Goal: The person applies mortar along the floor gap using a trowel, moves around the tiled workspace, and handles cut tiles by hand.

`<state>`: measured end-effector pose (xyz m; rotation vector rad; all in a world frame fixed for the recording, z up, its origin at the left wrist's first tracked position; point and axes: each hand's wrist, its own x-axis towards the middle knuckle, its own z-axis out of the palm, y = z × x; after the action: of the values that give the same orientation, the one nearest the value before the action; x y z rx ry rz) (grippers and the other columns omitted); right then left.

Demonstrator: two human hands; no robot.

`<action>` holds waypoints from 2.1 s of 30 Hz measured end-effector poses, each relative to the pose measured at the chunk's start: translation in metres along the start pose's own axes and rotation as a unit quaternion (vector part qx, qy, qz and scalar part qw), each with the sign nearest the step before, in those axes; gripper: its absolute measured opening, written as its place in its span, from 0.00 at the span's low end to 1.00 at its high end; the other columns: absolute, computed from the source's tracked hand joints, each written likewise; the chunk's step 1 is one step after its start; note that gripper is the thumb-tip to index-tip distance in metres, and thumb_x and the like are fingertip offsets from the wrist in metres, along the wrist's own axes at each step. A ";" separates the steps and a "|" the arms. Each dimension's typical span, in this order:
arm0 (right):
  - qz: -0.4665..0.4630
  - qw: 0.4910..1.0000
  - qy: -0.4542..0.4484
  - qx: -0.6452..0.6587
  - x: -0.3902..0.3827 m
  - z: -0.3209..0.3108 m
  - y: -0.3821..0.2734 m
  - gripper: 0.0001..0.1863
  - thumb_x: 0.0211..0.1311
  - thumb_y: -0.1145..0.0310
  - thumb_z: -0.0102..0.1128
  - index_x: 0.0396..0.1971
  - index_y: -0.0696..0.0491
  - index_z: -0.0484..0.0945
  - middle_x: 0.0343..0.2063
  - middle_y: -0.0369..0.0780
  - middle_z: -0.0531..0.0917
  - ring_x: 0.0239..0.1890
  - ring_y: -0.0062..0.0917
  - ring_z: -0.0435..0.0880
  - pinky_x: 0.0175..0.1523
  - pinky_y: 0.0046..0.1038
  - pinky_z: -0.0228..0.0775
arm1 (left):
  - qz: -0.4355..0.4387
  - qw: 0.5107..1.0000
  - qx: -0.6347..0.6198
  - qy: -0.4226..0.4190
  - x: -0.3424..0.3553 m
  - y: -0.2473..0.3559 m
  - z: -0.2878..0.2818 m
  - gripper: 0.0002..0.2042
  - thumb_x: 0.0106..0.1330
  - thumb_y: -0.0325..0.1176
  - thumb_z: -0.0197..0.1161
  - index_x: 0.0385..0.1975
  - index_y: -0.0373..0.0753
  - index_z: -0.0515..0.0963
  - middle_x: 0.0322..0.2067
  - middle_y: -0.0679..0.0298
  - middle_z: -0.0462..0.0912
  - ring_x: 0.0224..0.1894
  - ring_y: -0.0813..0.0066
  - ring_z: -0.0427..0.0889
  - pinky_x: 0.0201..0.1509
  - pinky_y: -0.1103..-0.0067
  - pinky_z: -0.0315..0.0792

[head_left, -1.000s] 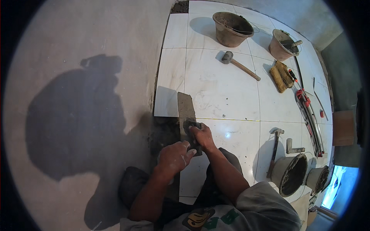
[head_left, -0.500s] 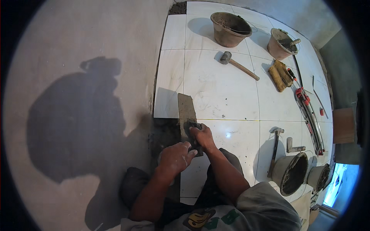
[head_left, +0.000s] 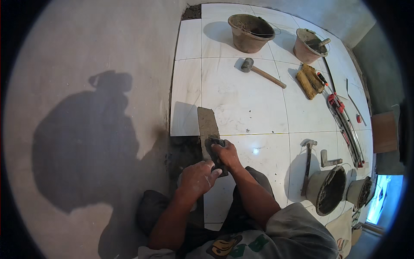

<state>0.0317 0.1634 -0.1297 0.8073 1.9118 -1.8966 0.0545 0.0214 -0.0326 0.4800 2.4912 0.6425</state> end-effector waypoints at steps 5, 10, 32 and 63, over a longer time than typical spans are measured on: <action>0.009 1.000 0.006 -0.001 0.003 0.001 0.004 0.19 0.49 0.61 0.59 0.31 0.63 0.72 0.15 0.40 0.76 0.12 0.24 0.73 0.20 0.26 0.65 | 0.008 1.000 0.004 0.012 -0.002 0.001 -0.004 0.21 0.61 0.49 0.53 0.38 0.35 0.76 0.33 0.50 0.79 0.38 0.53 0.78 0.43 0.66 0.71; -0.015 1.000 -0.005 0.015 -0.003 0.007 -0.002 0.19 0.49 0.61 0.59 0.32 0.63 0.73 0.15 0.40 0.75 0.12 0.23 0.73 0.20 0.26 0.66 | -0.002 1.000 0.009 0.007 -0.002 0.000 -0.001 0.21 0.62 0.49 0.53 0.39 0.35 0.76 0.34 0.49 0.79 0.40 0.53 0.78 0.44 0.66 0.71; -0.006 1.000 -0.008 0.015 0.001 0.009 0.003 0.16 0.50 0.62 0.59 0.30 0.62 0.72 0.15 0.38 0.75 0.13 0.20 0.71 0.19 0.24 0.62 | -0.009 1.000 0.012 0.004 -0.002 0.000 -0.005 0.22 0.61 0.50 0.53 0.38 0.34 0.76 0.34 0.50 0.79 0.39 0.53 0.78 0.43 0.65 0.71; -0.019 0.992 -0.010 -0.127 0.004 0.010 -0.005 0.21 0.48 0.61 0.58 0.33 0.65 0.75 0.25 0.44 0.80 0.27 0.27 0.77 0.34 0.29 0.69 | -0.009 1.000 -0.001 -0.026 0.004 0.009 -0.009 0.18 0.62 0.45 0.54 0.38 0.34 0.73 0.35 0.51 0.79 0.40 0.54 0.79 0.43 0.65 0.72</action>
<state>0.0243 0.1539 -0.1285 0.6765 2.1144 -1.6287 0.0479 0.0276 -0.0232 0.4669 2.4438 0.6172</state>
